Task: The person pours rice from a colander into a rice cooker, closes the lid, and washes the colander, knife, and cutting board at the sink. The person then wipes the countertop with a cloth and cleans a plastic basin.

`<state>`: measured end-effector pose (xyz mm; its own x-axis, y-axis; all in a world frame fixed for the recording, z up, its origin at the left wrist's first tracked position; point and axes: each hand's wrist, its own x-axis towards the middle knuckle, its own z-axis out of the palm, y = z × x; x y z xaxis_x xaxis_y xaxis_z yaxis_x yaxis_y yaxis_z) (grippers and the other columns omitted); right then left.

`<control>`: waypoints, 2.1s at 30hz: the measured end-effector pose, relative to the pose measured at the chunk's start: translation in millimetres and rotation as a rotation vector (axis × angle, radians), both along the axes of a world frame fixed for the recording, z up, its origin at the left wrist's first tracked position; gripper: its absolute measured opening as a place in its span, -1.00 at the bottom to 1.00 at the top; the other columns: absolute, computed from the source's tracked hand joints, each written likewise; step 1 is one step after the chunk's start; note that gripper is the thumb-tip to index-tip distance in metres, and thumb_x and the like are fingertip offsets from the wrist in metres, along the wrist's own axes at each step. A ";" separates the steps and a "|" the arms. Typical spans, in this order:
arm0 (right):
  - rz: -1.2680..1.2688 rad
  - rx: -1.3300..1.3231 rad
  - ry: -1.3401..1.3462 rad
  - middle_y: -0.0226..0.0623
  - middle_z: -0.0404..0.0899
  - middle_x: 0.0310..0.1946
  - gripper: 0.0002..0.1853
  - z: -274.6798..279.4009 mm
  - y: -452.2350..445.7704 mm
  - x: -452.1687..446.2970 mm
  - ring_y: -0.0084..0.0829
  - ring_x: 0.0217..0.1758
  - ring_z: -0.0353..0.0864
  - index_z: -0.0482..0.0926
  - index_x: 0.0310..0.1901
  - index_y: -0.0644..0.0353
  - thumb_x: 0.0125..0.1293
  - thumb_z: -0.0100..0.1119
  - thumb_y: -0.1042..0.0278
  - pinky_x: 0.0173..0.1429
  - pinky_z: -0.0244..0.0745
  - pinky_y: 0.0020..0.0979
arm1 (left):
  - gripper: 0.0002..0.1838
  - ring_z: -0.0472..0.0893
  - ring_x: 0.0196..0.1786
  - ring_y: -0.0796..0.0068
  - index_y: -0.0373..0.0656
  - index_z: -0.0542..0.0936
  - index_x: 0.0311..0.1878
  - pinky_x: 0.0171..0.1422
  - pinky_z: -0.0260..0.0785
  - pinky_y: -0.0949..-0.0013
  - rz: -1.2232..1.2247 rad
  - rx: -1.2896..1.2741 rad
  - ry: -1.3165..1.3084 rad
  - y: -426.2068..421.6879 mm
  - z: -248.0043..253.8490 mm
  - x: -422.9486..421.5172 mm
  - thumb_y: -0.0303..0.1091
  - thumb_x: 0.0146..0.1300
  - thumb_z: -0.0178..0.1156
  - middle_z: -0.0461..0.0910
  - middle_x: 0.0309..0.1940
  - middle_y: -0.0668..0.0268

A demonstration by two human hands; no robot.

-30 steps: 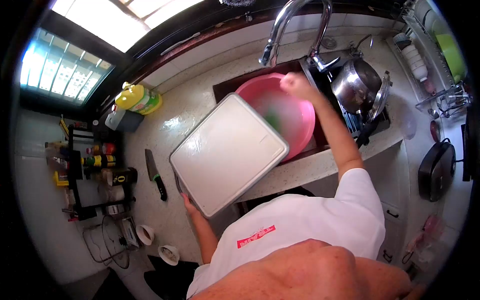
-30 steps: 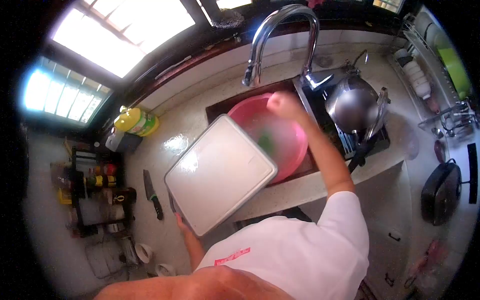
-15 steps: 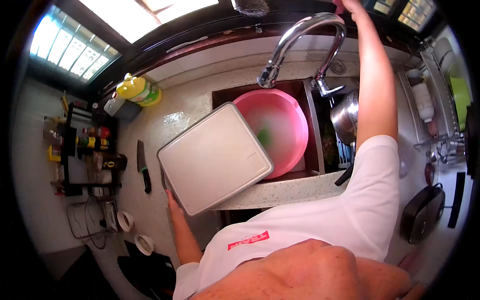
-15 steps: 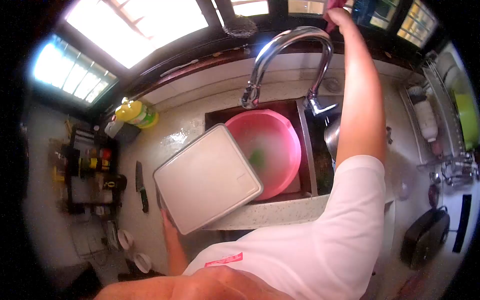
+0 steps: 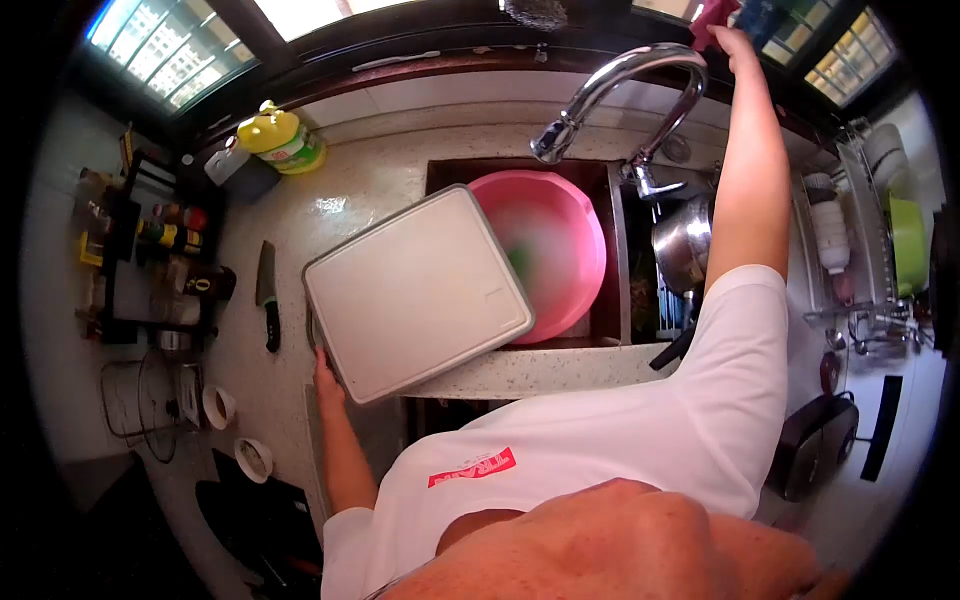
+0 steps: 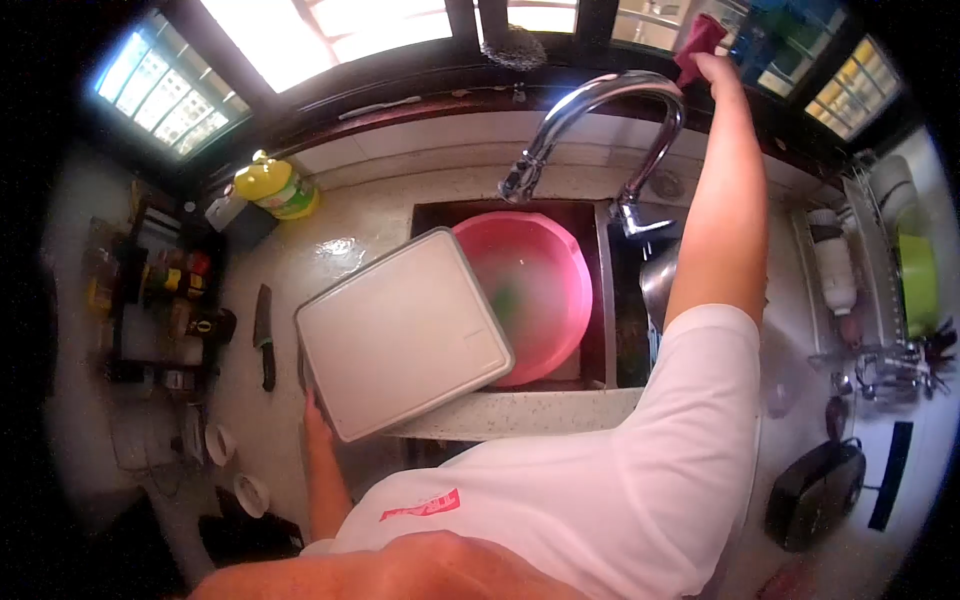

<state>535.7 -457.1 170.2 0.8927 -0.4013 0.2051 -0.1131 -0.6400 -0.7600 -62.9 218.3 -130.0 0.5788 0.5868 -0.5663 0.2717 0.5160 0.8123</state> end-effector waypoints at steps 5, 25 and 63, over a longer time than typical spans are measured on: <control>0.192 -0.007 0.038 -0.15 0.50 0.03 -0.49 -11.2 0.7 9.4 -0.38 0.08 0.46 0.52 0.01 0.21 0.08 0.22 0.05 0.11 0.31 -0.38 | -0.25 0.23 0.29 0.19 -0.30 0.15 0.30 0.33 0.08 0.18 0.008 -0.005 -0.006 -1.2 -2.5 2.9 0.12 0.27 -0.05 0.20 0.28 0.13; 1.040 0.754 -0.070 -0.23 0.51 -0.07 -0.67 38.3 304.5 -194.6 -0.47 -0.16 0.57 0.49 -0.02 0.28 0.18 0.19 0.39 -0.07 0.52 -0.54 | -0.34 0.41 0.09 0.26 -0.36 0.39 0.13 0.21 0.21 0.28 0.057 -0.153 0.036 -7.0 6.7 6.7 0.07 0.19 0.11 0.42 0.08 0.12; 1.588 0.181 -0.172 -0.14 0.52 -0.18 -0.76 -292.4 838.2 -369.6 -0.10 -0.01 0.40 0.59 -0.21 0.16 0.07 0.13 0.33 0.07 0.32 -0.19 | -0.56 0.40 0.01 0.44 -0.19 0.38 0.09 0.15 0.22 0.33 -0.092 -0.117 -0.110 -7.1 -21.9 1.0 -0.18 0.21 0.16 0.45 -0.08 0.31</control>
<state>166.0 381.1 -122.3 0.3820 0.8344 0.3972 0.6361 0.0744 -0.7681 -61.8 211.3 -151.9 0.6893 0.4619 -0.5581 0.2354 0.5859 0.7755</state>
